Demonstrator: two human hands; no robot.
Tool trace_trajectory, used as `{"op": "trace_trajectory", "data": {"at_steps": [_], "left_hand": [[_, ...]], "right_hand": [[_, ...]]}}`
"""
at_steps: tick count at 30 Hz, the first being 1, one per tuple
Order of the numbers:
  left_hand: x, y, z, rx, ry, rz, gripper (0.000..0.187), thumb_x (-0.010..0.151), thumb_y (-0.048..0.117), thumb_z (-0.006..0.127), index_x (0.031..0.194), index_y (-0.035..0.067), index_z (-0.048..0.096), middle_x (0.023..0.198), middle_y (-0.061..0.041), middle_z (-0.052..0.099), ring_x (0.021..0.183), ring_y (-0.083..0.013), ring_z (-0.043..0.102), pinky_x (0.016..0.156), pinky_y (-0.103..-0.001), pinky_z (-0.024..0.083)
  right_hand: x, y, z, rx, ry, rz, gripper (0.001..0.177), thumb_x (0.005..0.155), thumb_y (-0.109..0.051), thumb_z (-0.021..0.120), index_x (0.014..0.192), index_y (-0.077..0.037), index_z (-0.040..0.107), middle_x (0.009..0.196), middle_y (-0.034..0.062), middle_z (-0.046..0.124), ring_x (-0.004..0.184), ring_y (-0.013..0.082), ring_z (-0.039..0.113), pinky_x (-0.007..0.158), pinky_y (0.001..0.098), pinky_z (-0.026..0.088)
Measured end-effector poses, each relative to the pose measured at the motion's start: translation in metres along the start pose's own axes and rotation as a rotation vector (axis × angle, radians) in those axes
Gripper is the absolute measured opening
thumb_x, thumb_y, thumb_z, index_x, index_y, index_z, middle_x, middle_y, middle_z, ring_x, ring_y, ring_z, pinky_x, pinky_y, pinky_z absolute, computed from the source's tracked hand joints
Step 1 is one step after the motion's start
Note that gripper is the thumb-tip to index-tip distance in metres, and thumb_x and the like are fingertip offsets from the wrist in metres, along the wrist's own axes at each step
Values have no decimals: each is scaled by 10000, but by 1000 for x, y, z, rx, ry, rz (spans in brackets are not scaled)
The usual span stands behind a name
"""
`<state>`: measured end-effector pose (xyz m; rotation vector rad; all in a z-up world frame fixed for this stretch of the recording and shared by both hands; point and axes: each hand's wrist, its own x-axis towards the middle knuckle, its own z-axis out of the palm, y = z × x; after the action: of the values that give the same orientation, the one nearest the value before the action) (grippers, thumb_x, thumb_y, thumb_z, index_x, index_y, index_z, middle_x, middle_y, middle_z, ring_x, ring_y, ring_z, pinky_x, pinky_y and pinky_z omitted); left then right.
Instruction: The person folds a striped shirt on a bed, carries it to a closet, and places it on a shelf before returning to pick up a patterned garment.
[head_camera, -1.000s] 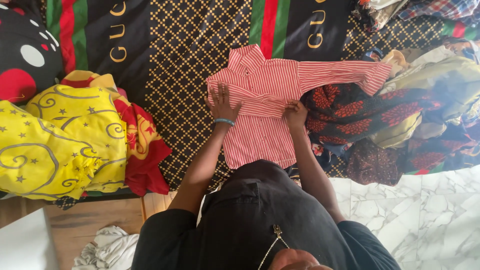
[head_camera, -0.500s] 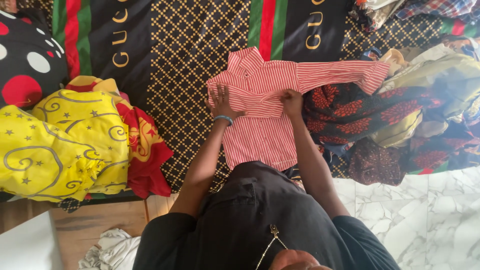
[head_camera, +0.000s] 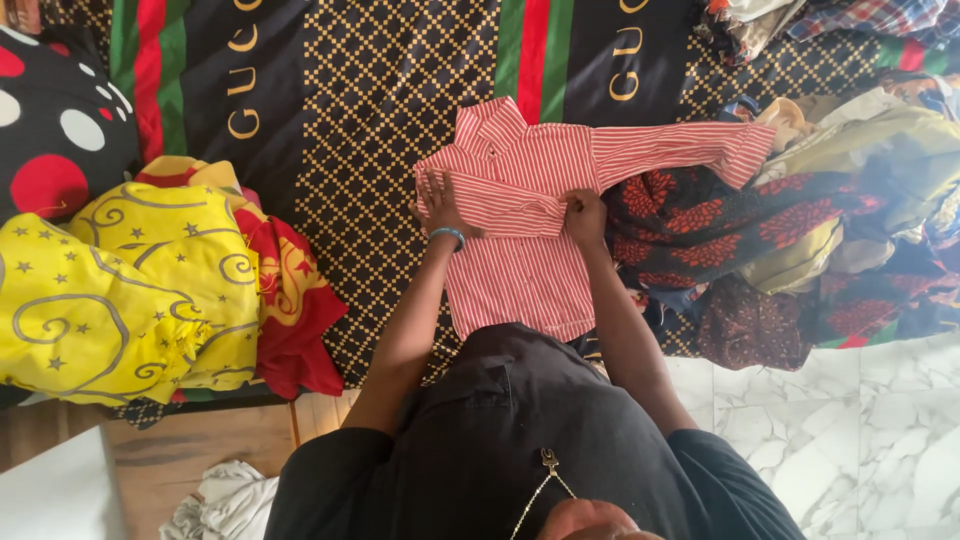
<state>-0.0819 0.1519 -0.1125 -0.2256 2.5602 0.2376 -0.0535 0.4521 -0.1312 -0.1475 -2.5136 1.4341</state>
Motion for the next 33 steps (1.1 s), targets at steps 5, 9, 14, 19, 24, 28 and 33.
{"op": "trace_trajectory", "data": {"at_steps": [5,9,14,19,24,28,33], "left_hand": [[-8,6,-11,8,-34,5,1706,410,737,941,1647,272,-138,1705,-125,-254,1550,-361,-257,1165,-790,59],[-11,18,-13,4,-35,-65,1566,524,546,967,1686,299,-53,1725,-135,-199,1553,-417,-173,1126,-790,98],[-3,58,10,-308,238,234,936,807,426,824,1555,129,346,1656,-157,258,1550,-356,187,1253,-636,166],[1,86,61,-515,251,657,388,1062,245,606,1424,109,619,1475,-147,631,1463,-295,534,1309,-390,357],[-21,89,49,-156,146,692,690,929,344,622,1555,133,424,1657,-98,365,1563,-290,254,1251,-575,142],[-39,88,35,63,44,600,811,965,543,575,1627,224,234,1737,-39,115,1596,-306,44,1262,-630,49],[-44,87,27,42,61,402,1147,839,738,639,1660,223,25,1748,-67,-47,1581,-365,-124,1252,-626,-24]], "right_hand": [[-3,21,6,48,13,19,228,859,80,635,968,-68,770,786,103,639,680,178,626,628,303,488],[4,25,-2,229,-155,212,380,870,89,588,1163,-93,747,807,35,611,698,128,553,624,274,438],[2,-30,-31,179,-262,-90,577,799,77,610,1353,-79,657,925,60,477,774,173,497,690,284,457],[-9,-44,-38,-196,-189,-135,300,884,19,698,1144,-101,784,939,114,422,791,241,510,701,387,451],[-12,-44,-50,-234,-274,-110,260,893,-68,727,1122,-160,808,856,105,470,801,285,531,710,428,457],[-16,-61,-49,-339,-301,-178,268,876,-129,739,1133,-175,799,850,127,486,789,315,531,696,452,460],[-17,-65,-50,-348,-255,-196,278,959,-108,679,1192,-213,788,855,133,479,831,327,534,719,462,464]]}}
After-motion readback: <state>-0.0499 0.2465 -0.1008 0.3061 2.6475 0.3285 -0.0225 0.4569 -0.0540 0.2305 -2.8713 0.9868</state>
